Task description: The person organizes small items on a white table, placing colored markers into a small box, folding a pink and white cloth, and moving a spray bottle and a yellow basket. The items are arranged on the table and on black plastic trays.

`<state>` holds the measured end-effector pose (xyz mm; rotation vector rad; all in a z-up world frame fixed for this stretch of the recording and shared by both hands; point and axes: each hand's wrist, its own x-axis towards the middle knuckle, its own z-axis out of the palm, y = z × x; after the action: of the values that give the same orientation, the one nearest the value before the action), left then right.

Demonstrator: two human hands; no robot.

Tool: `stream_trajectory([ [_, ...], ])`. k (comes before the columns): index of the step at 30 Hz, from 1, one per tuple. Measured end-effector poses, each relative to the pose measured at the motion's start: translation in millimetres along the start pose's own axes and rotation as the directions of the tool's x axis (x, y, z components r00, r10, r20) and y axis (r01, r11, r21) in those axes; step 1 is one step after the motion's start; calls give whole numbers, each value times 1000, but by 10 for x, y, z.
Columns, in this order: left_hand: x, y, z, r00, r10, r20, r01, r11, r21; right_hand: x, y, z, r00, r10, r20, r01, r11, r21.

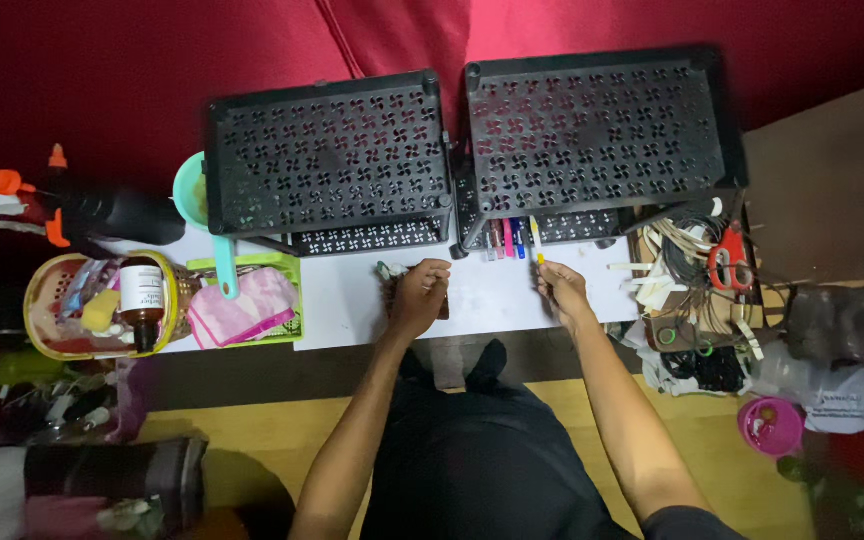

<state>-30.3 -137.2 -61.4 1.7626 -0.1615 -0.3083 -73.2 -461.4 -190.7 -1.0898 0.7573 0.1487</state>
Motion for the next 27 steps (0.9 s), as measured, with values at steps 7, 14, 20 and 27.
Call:
stream_trajectory([
  [7, 49, 24, -31, 1000, -2, -5, 2, 1000, 27, 162, -54, 98, 1000, 1, -17, -2, 999, -39],
  [14, 38, 330, -124, 990, -141, 3, 141, 989, 52, 273, -78, 201, 999, -22, -28, 20, 996, -86],
  [20, 28, 238, -133, 998, -61, -18, 62, 997, 46, 288, -67, 250, 1000, -2, -24, 0, 997, -75],
  [27, 18, 13, -143, 998, -66, -17, 65, 997, -51, 264, -81, 279, 997, -46, -68, 38, 992, -121],
])
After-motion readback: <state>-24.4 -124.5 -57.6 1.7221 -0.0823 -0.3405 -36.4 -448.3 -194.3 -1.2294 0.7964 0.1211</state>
